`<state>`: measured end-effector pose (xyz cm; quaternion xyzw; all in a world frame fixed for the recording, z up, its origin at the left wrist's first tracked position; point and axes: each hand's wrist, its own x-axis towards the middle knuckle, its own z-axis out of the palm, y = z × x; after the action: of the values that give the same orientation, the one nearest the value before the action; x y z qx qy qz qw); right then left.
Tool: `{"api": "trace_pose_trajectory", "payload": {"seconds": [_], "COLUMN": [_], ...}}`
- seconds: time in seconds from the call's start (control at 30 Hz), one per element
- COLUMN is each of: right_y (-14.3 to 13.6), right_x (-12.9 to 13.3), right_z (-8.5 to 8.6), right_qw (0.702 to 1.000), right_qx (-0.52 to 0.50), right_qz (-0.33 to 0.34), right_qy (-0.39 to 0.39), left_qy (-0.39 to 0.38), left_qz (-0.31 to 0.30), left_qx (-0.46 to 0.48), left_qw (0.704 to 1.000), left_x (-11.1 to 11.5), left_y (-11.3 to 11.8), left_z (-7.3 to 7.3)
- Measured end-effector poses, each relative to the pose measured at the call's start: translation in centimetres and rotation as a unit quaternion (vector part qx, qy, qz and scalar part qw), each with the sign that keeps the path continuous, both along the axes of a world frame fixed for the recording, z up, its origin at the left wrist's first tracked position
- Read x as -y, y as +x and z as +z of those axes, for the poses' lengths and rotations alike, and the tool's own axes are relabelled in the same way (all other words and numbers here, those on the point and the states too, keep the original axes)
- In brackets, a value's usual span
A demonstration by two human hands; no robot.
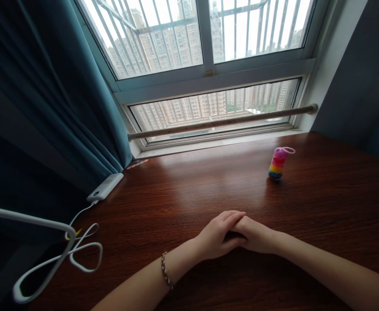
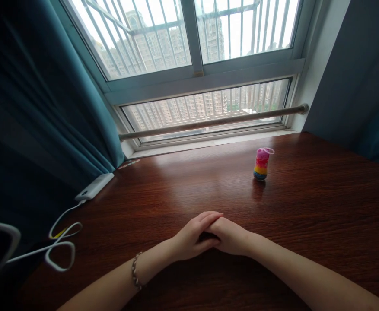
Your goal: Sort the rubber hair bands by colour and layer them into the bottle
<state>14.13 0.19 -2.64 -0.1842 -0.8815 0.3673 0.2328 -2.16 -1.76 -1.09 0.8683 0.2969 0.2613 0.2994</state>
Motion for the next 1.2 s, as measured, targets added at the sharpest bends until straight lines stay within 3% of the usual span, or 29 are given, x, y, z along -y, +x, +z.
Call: {"api": "trace_pose_trajectory", "payload": {"seconds": [1.2], "right_y": [0.38], "right_x": [-0.23], "right_z": [0.30], "right_qw": [1.000], "right_qx": [0.001], "right_qz": [0.011], "right_qy": [-0.004], "left_qy": [0.000], "left_qz": [0.009], "left_qx": [0.007], "left_qw": [1.000], "left_x": [-0.11], "left_y": [0.15], "left_z": [0.09]}}
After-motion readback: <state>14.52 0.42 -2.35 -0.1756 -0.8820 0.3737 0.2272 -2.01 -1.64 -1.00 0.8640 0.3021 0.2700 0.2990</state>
